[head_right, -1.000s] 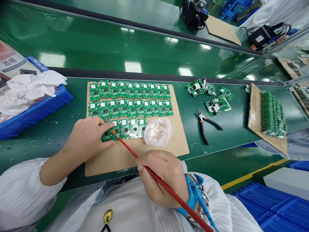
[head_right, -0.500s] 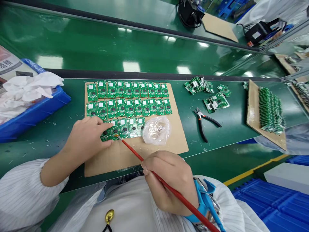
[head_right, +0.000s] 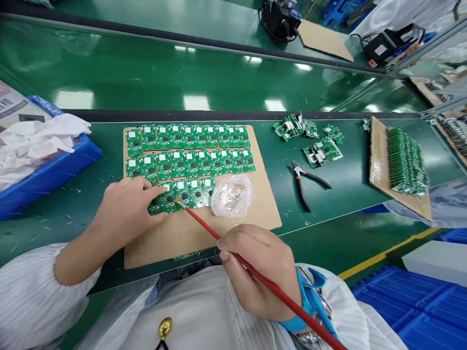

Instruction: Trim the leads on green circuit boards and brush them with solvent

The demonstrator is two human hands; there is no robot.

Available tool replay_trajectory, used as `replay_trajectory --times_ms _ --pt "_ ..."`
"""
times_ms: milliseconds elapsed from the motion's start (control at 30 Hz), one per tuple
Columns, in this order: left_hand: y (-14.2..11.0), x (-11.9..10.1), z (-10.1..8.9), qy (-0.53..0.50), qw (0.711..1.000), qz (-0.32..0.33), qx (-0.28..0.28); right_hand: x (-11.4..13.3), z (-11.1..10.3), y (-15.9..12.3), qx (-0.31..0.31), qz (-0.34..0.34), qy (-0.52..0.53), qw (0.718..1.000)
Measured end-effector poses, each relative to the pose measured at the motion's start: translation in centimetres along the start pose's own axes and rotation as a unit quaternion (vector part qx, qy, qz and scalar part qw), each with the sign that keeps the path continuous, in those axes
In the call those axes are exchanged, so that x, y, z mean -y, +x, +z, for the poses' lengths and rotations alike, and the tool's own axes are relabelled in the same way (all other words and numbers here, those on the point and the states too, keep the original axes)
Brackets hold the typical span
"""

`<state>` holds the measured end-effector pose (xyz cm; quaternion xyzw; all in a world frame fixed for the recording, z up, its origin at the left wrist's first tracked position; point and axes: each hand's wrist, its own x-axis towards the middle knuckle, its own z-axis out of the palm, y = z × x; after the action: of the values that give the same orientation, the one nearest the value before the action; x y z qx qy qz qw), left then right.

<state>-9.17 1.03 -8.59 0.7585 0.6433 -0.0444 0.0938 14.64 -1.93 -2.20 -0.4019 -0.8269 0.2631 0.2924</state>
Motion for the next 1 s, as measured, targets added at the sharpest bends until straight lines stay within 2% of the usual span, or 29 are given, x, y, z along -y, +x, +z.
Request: replay_trajectory --times_ms 167,367,633,1000 --pt "0.4 -1.0 -0.7 0.010 1.000 0.019 -0.019 -0.7 0.3 -0.1 -0.019 0.009 -0.018 1.000" --pt "1.2 -2.4 -0.4 0.010 0.999 0.052 -0.010 -1.3 1.2 -0.3 0.020 0.014 0.018 1.000" --pt "1.5 -2.6 0.0 0.009 0.999 0.050 -0.004 -1.1 0.4 -0.7 0.064 0.004 0.035 0.997" --pt "1.8 -2.6 0.1 0.005 0.999 0.041 -0.001 -0.8 -0.8 -1.0 0.019 0.005 0.012 1.000"
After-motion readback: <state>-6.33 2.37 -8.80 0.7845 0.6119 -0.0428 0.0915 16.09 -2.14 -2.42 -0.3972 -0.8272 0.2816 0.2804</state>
